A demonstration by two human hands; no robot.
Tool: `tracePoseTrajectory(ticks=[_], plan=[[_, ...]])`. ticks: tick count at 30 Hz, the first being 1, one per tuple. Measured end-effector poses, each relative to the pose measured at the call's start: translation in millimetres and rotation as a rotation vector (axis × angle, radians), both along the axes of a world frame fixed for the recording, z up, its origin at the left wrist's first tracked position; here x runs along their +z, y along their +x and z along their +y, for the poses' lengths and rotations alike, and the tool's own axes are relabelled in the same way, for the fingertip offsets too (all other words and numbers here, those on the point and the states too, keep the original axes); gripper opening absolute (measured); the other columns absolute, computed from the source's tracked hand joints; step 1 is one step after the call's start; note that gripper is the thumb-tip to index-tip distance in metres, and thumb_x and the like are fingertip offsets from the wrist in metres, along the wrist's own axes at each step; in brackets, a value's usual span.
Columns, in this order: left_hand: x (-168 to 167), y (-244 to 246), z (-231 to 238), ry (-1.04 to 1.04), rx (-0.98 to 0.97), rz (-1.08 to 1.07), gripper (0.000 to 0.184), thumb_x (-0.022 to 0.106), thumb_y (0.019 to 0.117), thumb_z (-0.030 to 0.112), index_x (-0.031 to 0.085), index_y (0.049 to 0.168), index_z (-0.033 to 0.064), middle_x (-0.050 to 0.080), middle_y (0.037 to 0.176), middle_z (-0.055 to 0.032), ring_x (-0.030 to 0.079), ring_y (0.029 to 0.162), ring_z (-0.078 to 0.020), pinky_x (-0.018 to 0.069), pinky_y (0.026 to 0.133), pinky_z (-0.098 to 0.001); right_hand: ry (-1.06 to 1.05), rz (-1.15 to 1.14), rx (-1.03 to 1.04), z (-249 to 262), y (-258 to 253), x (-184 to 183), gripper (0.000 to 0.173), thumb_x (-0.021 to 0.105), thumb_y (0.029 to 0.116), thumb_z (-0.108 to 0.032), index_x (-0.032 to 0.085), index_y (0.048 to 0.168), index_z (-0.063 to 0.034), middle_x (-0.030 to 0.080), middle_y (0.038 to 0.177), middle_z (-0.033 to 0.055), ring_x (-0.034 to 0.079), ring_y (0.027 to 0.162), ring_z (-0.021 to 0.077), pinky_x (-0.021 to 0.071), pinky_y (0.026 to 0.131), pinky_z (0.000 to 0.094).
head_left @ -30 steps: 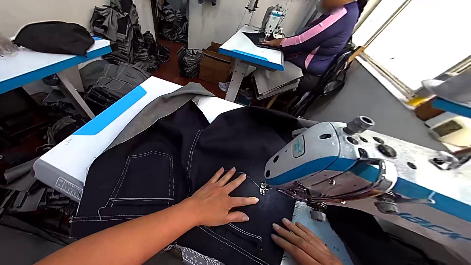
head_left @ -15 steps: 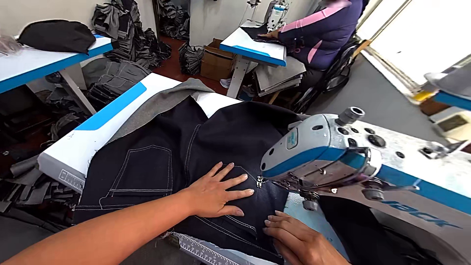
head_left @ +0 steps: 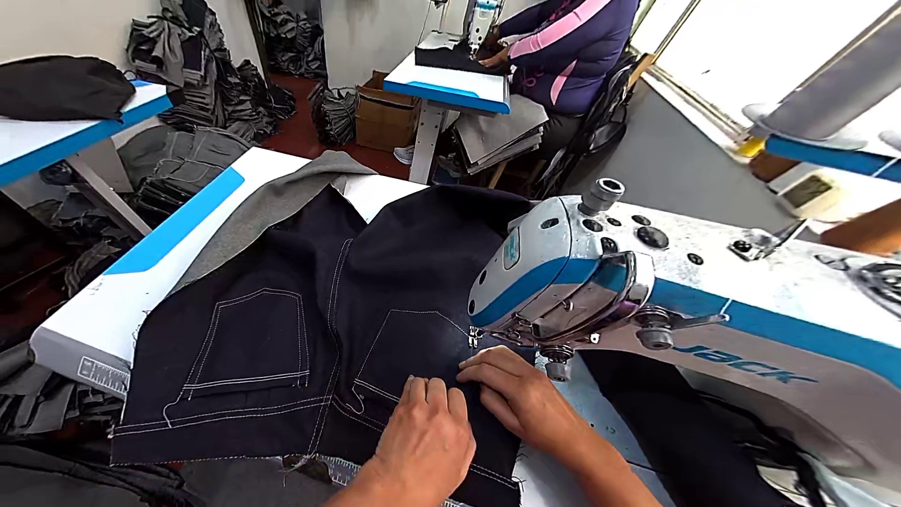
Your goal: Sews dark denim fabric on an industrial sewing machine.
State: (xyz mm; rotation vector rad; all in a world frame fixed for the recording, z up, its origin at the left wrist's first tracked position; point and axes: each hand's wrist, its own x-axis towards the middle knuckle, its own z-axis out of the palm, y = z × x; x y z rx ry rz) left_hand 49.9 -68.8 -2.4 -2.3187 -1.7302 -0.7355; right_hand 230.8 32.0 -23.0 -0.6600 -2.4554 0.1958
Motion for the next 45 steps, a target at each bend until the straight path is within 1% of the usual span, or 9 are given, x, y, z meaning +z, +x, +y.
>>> tracePoseTrajectory(ticks=[3, 8, 12, 20, 24, 30, 35, 41, 45], plan=[[6, -17, 2, -0.062, -0.025, -0.188, 0.021, 0.058, 0.0902, 0.016, 0.071, 0.087, -0.0007, 0.068, 0.075, -0.0133, 0.072, 0.069, -0.0270, 0.0593, 0.060, -0.0385, -0.120, 0.070, 0.014, 4, 4, 0, 0.029, 0.049, 0.0919, -0.014, 0.077, 0.099, -0.0144, 0.075, 0.104, -0.0017, 0.069, 0.103, 0.0080, 0.0553, 0.091, 0.0247], [10, -29, 10, -0.091, -0.007, -0.320, 0.027, 0.051, 0.0939, 0.019, 0.072, 0.097, 0.0029, 0.065, 0.066, -0.0060, 0.064, 0.055, -0.0178, 0.0532, 0.051, -0.0326, -0.191, 0.145, -0.024, 7, -5, -9, 0.029, 0.061, 0.0996, -0.042, 0.076, 0.099, -0.0165, 0.073, 0.097, -0.0041, 0.068, 0.094, 0.0035, 0.0559, 0.084, 0.0228], [10, -24, 12, -0.064, 0.035, -0.285, 0.027, 0.053, 0.0927, 0.022, 0.073, 0.098, 0.0055, 0.063, 0.062, -0.0027, 0.062, 0.051, -0.0156, 0.0511, 0.048, -0.0309, -0.184, 0.136, -0.024, 6, -5, -12, 0.029, 0.061, 0.1003, -0.040, 0.076, 0.095, -0.0162, 0.073, 0.095, -0.0042, 0.067, 0.097, 0.0054, 0.0548, 0.087, 0.0239], [12, -30, 15, -0.160, 0.027, -0.348, 0.027, 0.056, 0.1000, 0.029, 0.076, 0.108, 0.0120, 0.068, 0.069, -0.0027, 0.063, 0.055, -0.0156, 0.0525, 0.053, -0.0321, -0.188, 0.115, -0.022, 2, -1, -10, 0.029, 0.057, 0.1026, -0.037, 0.078, 0.099, -0.0173, 0.074, 0.100, -0.0033, 0.067, 0.099, 0.0054, 0.0537, 0.088, 0.0224], [12, -35, 13, -0.260, 0.011, -0.441, 0.029, 0.056, 0.1013, 0.033, 0.078, 0.100, 0.0143, 0.073, 0.080, -0.0003, 0.069, 0.071, -0.0117, 0.0557, 0.065, -0.0321, -0.232, 0.101, 0.016, 3, 1, -7, 0.029, 0.056, 0.1036, -0.034, 0.078, 0.101, -0.0161, 0.073, 0.100, -0.0030, 0.067, 0.100, 0.0056, 0.0529, 0.089, 0.0228], [-2, -31, 13, -0.089, 0.039, -0.364, 0.044, 0.049, 0.1032, 0.037, 0.070, 0.077, 0.0079, 0.059, 0.059, -0.0034, 0.061, 0.054, -0.0162, 0.0482, 0.050, -0.0323, -0.221, 0.080, 0.017, 1, 0, -7, 0.030, 0.054, 0.1049, -0.034, 0.078, 0.102, -0.0160, 0.072, 0.101, -0.0033, 0.066, 0.101, 0.0070, 0.0521, 0.091, 0.0244], [-3, -36, 14, -0.201, 0.035, -0.465, 0.035, 0.054, 0.1014, 0.040, 0.078, 0.111, 0.0161, 0.073, 0.076, 0.0020, 0.067, 0.064, -0.0111, 0.0554, 0.060, -0.0321, -0.189, 0.075, 0.011, -1, 0, -8, 0.029, 0.053, 0.1053, -0.033, 0.076, 0.102, -0.0163, 0.072, 0.102, -0.0030, 0.066, 0.102, 0.0078, 0.0520, 0.090, 0.0248], [6, -35, 15, -0.338, 0.086, -0.553, 0.033, 0.052, 0.1001, 0.040, 0.079, 0.101, 0.0216, 0.074, 0.081, 0.0067, 0.067, 0.071, -0.0060, 0.0535, 0.066, -0.0323, -0.189, 0.075, 0.009, -2, 0, -7, 0.029, 0.053, 0.1052, -0.032, 0.077, 0.103, -0.0163, 0.072, 0.102, -0.0031, 0.066, 0.102, 0.0081, 0.0521, 0.091, 0.0253], [0, -31, 13, -0.267, 0.091, -0.596, 0.031, 0.053, 0.0993, 0.032, 0.081, 0.098, 0.0186, 0.076, 0.083, 0.0040, 0.069, 0.074, -0.0075, 0.0550, 0.068, -0.0338, -0.163, 0.077, 0.010, -2, 1, -8, 0.027, 0.054, 0.1044, -0.033, 0.076, 0.102, -0.0172, 0.072, 0.101, -0.0043, 0.066, 0.101, 0.0069, 0.0527, 0.089, 0.0237]])
